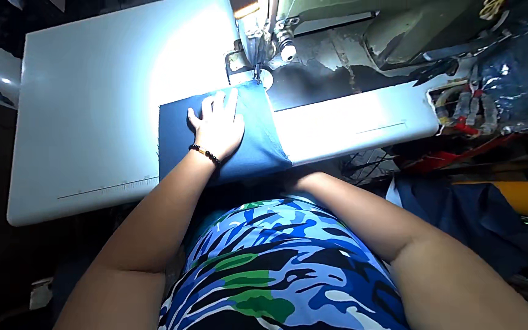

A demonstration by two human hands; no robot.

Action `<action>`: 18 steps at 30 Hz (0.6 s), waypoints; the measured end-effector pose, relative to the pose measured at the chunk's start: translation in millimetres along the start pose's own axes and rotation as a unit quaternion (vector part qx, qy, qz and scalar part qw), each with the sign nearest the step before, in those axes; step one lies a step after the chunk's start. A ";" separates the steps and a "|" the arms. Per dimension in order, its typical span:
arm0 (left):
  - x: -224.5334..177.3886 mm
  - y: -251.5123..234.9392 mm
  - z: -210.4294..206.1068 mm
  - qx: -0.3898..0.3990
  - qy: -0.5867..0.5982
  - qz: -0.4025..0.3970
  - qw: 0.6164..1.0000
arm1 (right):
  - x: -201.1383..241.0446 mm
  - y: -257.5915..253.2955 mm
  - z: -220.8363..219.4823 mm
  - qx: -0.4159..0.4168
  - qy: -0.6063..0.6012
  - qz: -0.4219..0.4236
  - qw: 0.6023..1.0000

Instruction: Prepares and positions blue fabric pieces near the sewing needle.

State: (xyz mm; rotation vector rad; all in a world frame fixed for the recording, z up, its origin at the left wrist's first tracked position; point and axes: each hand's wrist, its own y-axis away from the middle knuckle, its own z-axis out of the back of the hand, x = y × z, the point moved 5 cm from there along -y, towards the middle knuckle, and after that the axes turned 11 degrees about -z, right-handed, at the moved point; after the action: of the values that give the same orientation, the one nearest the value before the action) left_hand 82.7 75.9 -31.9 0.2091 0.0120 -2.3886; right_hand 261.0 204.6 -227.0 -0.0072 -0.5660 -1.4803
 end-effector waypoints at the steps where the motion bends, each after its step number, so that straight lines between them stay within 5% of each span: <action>1: 4.3 2.7 -2.3 -0.010 0.004 -0.013 1.000 | 20.3 6.6 25.8 0.187 -0.007 -0.093 0.978; 2: 9.6 4.8 -2.9 -0.019 0.011 -0.028 0.999 | 39.1 16.1 48.1 0.281 -0.007 -0.127 0.951; 4: 19.2 5.0 0.0 -0.024 0.034 -0.056 0.998 | 74.4 39.8 100.2 0.293 -0.009 -0.054 0.955; 7: 25.9 -3.7 11.8 -0.010 0.060 -0.070 0.996 | 101.8 62.4 183.8 0.143 -0.135 0.114 0.974; 10: 23.7 -18.5 23.0 -0.007 0.033 -0.056 0.998 | 80.5 38.9 243.5 -0.107 -0.125 0.146 0.976; 13: 13.7 -29.8 26.8 -0.013 -0.040 -0.043 0.998 | 40.1 -14.2 252.8 -0.215 0.009 0.063 0.975; 18: 3.7 -30.7 18.9 -0.010 -0.079 -0.075 0.994 | 37.0 -16.1 210.3 -0.180 0.049 0.205 0.961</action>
State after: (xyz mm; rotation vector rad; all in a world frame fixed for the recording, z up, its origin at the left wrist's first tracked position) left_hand 56.5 94.7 -15.3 0.0084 -0.0225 -2.5476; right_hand 171.2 240.3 -35.9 -0.3173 -0.1904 -1.1502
